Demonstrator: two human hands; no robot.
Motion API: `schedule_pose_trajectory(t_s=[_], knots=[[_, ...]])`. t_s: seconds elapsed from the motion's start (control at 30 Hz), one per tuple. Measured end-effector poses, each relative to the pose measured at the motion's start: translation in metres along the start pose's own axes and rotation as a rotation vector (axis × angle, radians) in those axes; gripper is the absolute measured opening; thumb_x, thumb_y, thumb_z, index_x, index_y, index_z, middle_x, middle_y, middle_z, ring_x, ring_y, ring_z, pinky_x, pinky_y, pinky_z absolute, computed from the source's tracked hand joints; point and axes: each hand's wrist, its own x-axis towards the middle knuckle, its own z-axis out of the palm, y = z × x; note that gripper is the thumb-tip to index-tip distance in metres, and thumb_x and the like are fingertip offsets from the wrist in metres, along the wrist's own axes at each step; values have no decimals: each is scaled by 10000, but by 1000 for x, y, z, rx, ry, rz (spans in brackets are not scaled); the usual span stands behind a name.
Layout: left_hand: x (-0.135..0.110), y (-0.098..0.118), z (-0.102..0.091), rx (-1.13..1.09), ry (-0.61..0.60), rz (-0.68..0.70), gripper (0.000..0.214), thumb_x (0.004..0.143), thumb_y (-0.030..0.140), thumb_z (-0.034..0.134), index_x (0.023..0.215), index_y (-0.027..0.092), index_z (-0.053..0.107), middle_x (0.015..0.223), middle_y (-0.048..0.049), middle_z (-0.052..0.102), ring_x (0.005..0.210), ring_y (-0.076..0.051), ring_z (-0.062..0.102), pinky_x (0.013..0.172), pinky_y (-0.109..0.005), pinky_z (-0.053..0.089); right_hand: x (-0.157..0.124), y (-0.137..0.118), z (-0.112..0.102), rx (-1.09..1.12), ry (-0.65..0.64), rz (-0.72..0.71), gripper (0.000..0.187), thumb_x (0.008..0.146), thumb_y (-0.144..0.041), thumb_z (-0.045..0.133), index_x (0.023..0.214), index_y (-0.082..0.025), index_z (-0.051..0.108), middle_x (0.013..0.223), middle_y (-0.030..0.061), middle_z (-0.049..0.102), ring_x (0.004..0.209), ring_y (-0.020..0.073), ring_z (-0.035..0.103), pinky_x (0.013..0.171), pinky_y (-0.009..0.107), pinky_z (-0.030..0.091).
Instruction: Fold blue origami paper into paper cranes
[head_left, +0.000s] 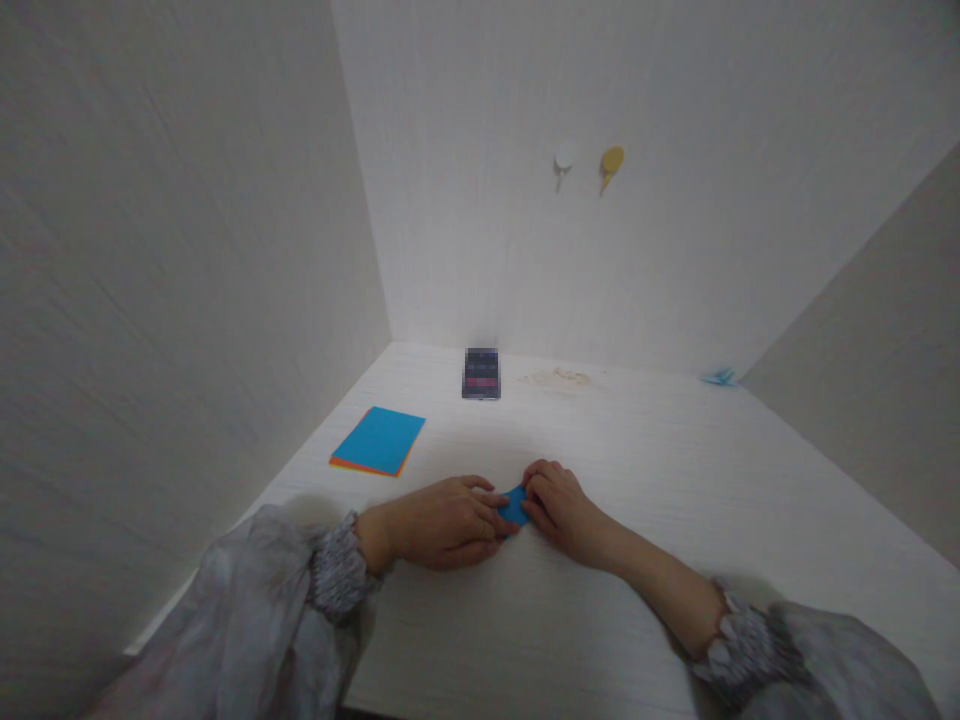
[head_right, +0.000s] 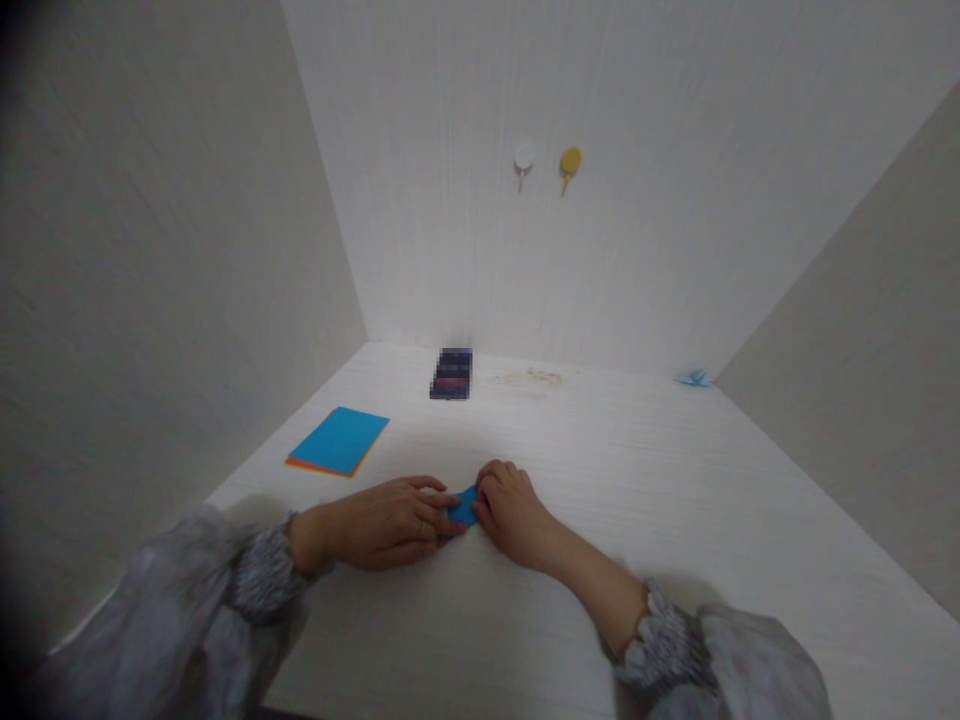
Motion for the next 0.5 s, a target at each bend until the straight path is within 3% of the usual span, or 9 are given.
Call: schedule_pose_trajectory(t_s=[0.13, 0.3, 0.5], knots=[[-1, 1, 0, -1, 15, -28, 219, 873, 220, 348, 903, 189, 562, 1024, -37, 628, 1046, -172, 514, 1018, -382, 213, 1, 0, -1, -5, -15, 6, 51, 796, -170, 473, 762, -154, 508, 900, 74, 510, 833, 182, 447, 766, 344, 379], [-4, 0, 3, -18, 21, -19, 223, 876, 225, 343, 864, 178, 561, 1138, -47, 571, 1076, -169, 496, 949, -318, 322, 2, -1, -2, -7, -21, 7, 30, 782, -152, 491, 760, -145, 511, 889, 75, 514, 831, 180, 451, 766, 333, 376], [-4, 0, 2, -20, -27, -51, 246, 890, 246, 325, 956, 183, 554, 1143, -38, 569, 1107, -178, 473, 936, -311, 320, 2, 1, -1, -5, -29, 5, 65, 801, -182, 469, 761, -151, 510, 896, 75, 513, 834, 176, 456, 761, 339, 377]])
